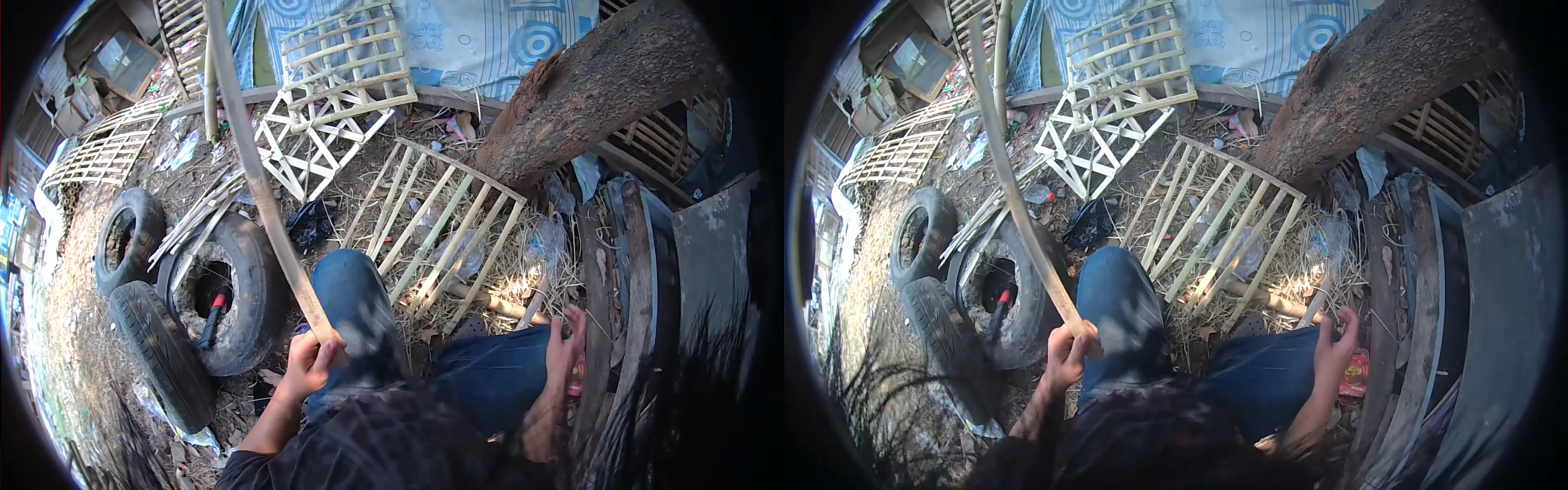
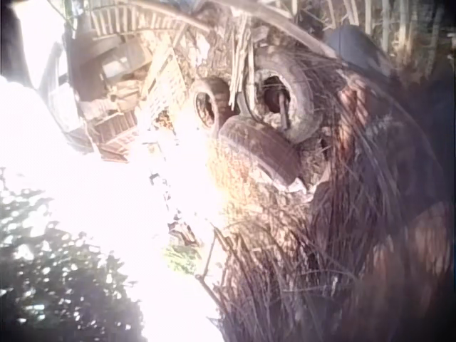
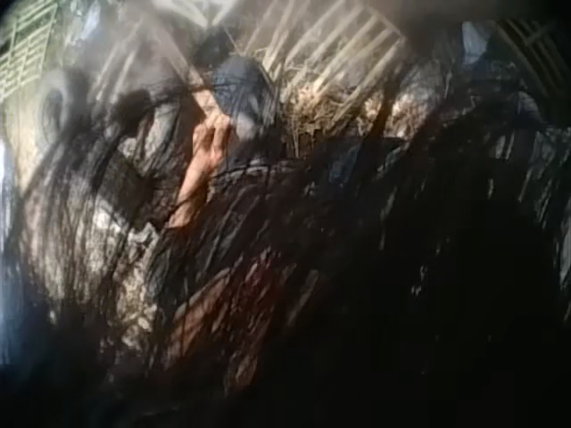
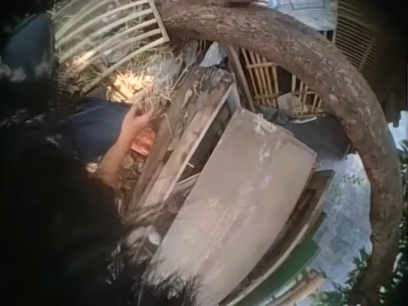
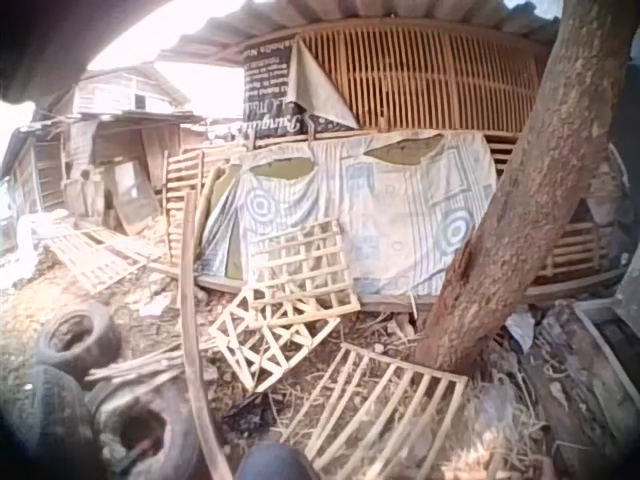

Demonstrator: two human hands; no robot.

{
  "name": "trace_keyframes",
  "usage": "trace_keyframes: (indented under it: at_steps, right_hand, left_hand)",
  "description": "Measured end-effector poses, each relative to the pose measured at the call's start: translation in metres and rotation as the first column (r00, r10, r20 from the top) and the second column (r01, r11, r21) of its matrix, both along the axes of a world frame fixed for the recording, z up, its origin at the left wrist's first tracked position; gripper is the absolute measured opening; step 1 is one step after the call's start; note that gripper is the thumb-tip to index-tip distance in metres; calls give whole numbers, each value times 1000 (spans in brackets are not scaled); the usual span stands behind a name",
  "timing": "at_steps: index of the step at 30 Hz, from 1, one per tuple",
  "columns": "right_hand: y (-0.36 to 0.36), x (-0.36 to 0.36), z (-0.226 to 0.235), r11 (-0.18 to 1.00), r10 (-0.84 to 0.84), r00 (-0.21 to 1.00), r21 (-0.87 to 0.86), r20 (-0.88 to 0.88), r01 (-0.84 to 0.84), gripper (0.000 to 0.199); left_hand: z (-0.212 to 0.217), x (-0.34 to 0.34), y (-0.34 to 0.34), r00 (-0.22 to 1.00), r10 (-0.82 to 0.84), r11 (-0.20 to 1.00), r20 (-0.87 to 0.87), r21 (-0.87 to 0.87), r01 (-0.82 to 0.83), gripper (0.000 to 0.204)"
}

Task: The person taps bamboo strips into a cage-like frame and then uses a large knife to shave and thin a separate bamboo strip.

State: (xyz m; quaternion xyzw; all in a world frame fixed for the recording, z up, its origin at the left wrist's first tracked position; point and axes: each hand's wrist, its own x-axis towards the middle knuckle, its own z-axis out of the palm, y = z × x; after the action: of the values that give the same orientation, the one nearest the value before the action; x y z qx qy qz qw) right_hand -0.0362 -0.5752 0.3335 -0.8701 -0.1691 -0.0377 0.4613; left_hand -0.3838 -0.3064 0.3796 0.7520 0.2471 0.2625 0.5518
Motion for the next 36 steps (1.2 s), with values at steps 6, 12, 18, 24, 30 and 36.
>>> trace_keyframes:
  at_steps: [6,12,18,24,30,36]
  right_hand:
    - [96,-76,67,534,808,578,558,-115,-635,59]
    - [106,-92,85,455,822,543,774,-175,-440,38]
    - [90,-97,75,610,724,658,638,-207,-471,22]
    - [88,-110,60,683,663,719,561,-208,-467,28]
    - [23,-85,33,812,175,966,527,189,-251,13]
    - [-88,-53,-140,773,-484,823,296,-297,561,6]
  left_hand:
    - [44,77,-9,904,-411,911,-122,-9,413,22]
    - [30,108,-34,715,-697,690,-61,-327,645,26]
    - [-5,127,-49,614,-667,163,423,-721,673,46]
    - [-12,111,-42,826,-525,307,206,-860,409,44]
    - [-14,77,14,951,-284,665,-119,-740,106,37]
    - [-20,30,57,935,39,772,-353,-583,-252,33]
